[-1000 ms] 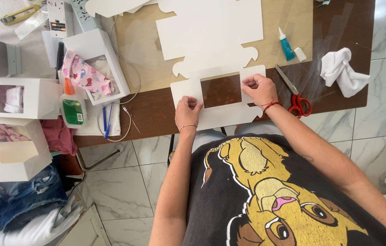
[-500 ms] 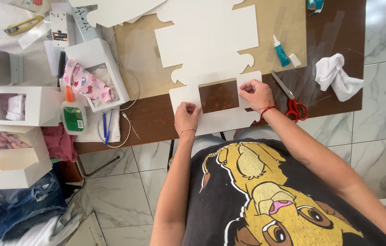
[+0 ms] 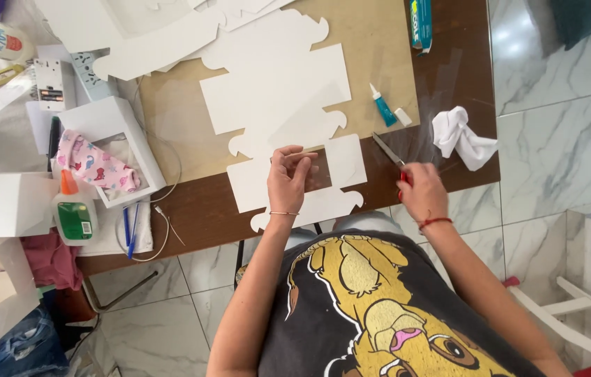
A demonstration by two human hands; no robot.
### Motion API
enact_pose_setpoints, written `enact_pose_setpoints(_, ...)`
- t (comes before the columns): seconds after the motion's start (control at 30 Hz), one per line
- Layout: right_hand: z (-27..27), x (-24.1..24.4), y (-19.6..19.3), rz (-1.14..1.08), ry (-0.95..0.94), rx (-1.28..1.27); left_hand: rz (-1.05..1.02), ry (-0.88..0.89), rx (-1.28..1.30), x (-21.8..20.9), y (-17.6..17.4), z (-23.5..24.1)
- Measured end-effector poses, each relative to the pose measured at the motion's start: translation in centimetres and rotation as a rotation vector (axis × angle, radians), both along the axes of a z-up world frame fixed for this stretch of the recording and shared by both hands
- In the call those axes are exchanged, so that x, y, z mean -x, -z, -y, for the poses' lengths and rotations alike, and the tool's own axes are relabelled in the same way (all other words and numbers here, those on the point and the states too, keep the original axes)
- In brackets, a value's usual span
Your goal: The person cuts small pieces of white paper with scissors, applies glue to the edges of a flat white cardboard box template, and presses the flaps to adhere them. The process is repeated for multiple box templates on a cluttered work table.
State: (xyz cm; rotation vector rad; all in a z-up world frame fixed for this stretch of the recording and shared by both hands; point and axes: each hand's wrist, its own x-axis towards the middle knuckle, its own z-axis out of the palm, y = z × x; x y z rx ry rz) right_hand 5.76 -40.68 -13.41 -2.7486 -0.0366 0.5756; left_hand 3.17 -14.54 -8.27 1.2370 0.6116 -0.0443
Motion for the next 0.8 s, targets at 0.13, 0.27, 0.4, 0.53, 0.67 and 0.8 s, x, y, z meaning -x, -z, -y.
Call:
enact_pose_setpoints(0.13, 2.2, 0.7, 0.1, -0.164, -0.013, 0.117, 0.066, 0.032, -0.077, -0.9, -1.7, 0.3)
enact_pose_setpoints(0.27, 2.7, -0.2, 0.7, -0.189, -0.073, 0.133, 0.098, 0.109, -0.113, -2.0, -2.5, 0.5)
enact_pose_setpoints(0.4, 3.3, -1.4, -0.4, -0.462, 0.122, -0.142, 0.122, 0.111, -0.046, -2.6, -2.0, 0.9)
enact_pose_setpoints(0.53, 1.6, -1.3, -7.3, -0.611, 0.375, -0.696, 0.081, 0.103, -0.034, -3.4, -2.3, 0.9)
enact_pose_setpoints(0.67, 2.4, 1.3, -8.5, -0.611, 0.326, -0.896, 0.052, 0.076, -0.060, -3.6, -2.3, 1.3)
enact_pose_setpoints(0.8, 3.9, 2.8, -6.9, -0.663, 0.242, -0.958, 0.044, 0.046, -0.084, -3.9, -2.3, 1.4)
